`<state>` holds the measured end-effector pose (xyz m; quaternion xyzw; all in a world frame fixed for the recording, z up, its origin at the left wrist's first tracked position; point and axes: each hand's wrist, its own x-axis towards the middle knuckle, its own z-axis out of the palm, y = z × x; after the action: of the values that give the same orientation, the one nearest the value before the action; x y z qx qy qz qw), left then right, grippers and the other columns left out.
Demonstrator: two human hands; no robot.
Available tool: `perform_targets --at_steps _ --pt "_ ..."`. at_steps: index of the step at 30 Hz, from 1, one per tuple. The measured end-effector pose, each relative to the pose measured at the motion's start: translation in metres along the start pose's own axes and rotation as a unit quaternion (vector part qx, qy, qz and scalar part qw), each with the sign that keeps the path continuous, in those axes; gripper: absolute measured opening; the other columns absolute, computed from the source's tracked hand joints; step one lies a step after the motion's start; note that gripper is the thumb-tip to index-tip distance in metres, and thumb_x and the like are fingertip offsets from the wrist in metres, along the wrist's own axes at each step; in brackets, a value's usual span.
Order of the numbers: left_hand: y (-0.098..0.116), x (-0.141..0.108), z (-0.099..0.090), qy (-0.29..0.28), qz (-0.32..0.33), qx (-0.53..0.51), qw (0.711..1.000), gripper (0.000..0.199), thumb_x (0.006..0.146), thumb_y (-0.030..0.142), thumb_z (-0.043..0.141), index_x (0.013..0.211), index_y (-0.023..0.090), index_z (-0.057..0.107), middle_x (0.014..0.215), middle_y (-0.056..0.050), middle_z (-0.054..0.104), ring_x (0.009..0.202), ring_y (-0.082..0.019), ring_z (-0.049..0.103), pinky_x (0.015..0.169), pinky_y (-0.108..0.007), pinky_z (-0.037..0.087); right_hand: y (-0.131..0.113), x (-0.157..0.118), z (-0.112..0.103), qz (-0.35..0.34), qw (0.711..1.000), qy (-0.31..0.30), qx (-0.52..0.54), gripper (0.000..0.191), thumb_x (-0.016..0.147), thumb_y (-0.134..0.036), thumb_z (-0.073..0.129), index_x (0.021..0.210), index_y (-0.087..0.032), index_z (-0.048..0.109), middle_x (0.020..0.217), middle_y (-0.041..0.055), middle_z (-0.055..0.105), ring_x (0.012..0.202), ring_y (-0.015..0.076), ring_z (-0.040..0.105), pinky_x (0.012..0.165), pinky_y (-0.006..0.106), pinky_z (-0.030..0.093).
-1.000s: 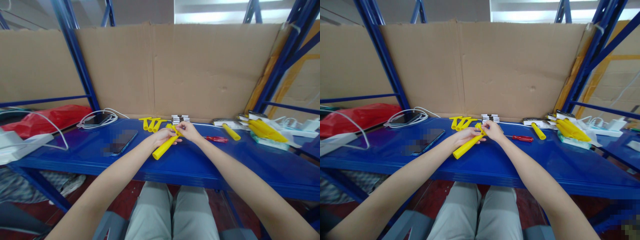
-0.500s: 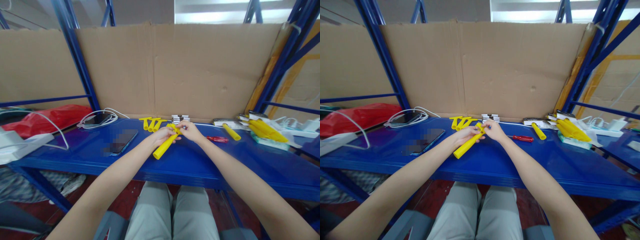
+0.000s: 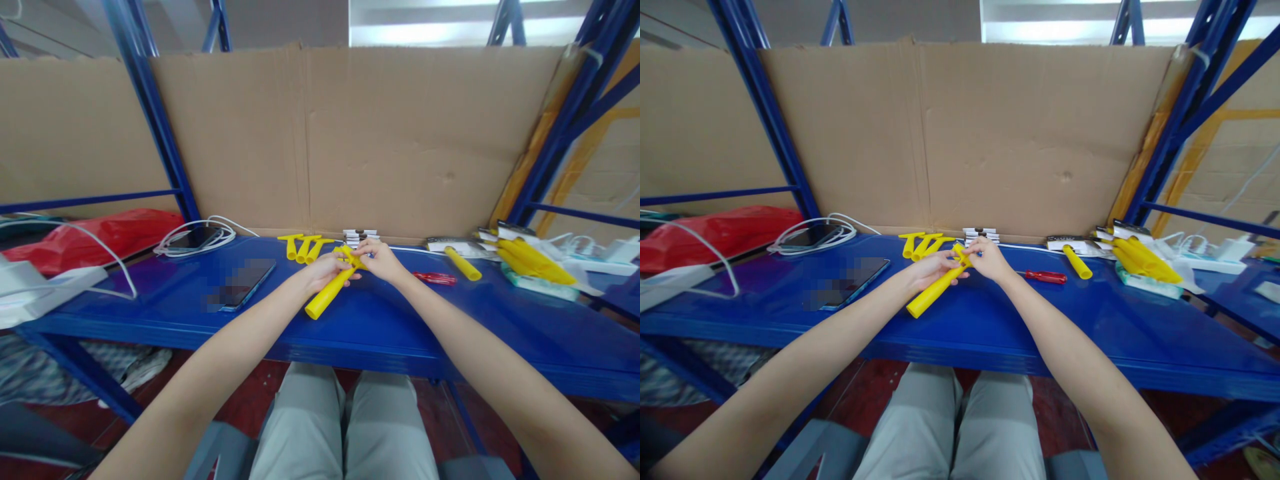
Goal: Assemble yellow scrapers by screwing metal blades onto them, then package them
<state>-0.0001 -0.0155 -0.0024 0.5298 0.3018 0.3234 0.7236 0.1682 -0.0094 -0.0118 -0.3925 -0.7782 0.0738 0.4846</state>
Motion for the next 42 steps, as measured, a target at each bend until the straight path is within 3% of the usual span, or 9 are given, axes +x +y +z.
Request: perform_targets --at_steps 9,14,18,22,32,42 --pt "0.003 0.000 0.001 0.026 -0.001 0.002 1.000 0.033 0.074 -0.005 0.046 0.100 0.015 0.044 0.092 -0.008 0.060 0.060 -0.016 0.066 0.048 -0.023 0.048 0.014 0.002 0.000 -0.044 0.999 0.007 -0.023 0.032 0.069 -0.006 0.055 0.088 -0.023 0.074 0.096 0.0056 0.063 0.095 0.0181 0.058 0.088 0.037 0.046" --pt "0.003 -0.003 0.002 0.025 0.011 0.000 1.000 0.030 0.074 -0.004 0.048 0.098 0.015 0.045 0.088 -0.007 0.059 0.063 -0.016 0.066 0.049 -0.023 0.049 0.018 0.001 0.005 0.068 0.997 -0.008 0.025 0.033 0.074 -0.013 0.057 0.105 -0.017 0.067 0.100 0.0087 0.068 0.089 0.0196 0.063 0.083 0.037 0.050" --pt "0.002 -0.004 0.002 0.023 0.013 0.016 1.000 0.033 0.074 -0.004 0.049 0.101 0.015 0.047 0.089 -0.007 0.061 0.066 -0.016 0.067 0.052 -0.022 0.050 0.020 0.001 0.006 0.121 0.983 -0.077 0.118 0.023 0.079 -0.020 0.057 0.098 -0.017 0.068 0.095 0.0067 0.071 0.083 0.0187 0.066 0.079 0.035 0.052" --pt "0.000 -0.002 0.004 0.037 0.001 0.019 0.999 0.033 0.075 -0.005 0.050 0.102 0.015 0.047 0.089 -0.007 0.063 0.068 -0.016 0.068 0.054 -0.023 0.052 0.024 0.002 0.007 0.131 0.976 -0.093 0.146 0.019 0.076 -0.026 0.062 0.092 -0.017 0.068 0.092 0.0053 0.072 0.080 0.0183 0.066 0.078 0.034 0.052" --pt "-0.001 -0.001 0.011 0.091 0.018 0.073 0.993 0.023 0.073 -0.005 0.054 0.090 0.011 0.055 0.077 -0.007 0.065 0.060 -0.014 0.066 0.051 -0.021 0.049 0.022 -0.001 0.009 0.127 0.979 -0.114 0.108 0.021 0.079 -0.021 0.056 0.096 -0.016 0.068 0.098 0.0064 0.071 0.086 0.0181 0.064 0.081 0.033 0.050" --pt "0.000 -0.002 0.012 0.098 0.026 0.085 0.991 0.022 0.073 -0.006 0.052 0.087 0.010 0.055 0.075 -0.006 0.064 0.057 -0.012 0.064 0.050 -0.020 0.046 0.015 0.000 0.008 0.107 0.988 -0.113 0.012 0.022 0.081 -0.017 0.051 0.096 -0.014 0.067 0.099 0.0079 0.070 0.088 0.0187 0.064 0.082 0.034 0.049"
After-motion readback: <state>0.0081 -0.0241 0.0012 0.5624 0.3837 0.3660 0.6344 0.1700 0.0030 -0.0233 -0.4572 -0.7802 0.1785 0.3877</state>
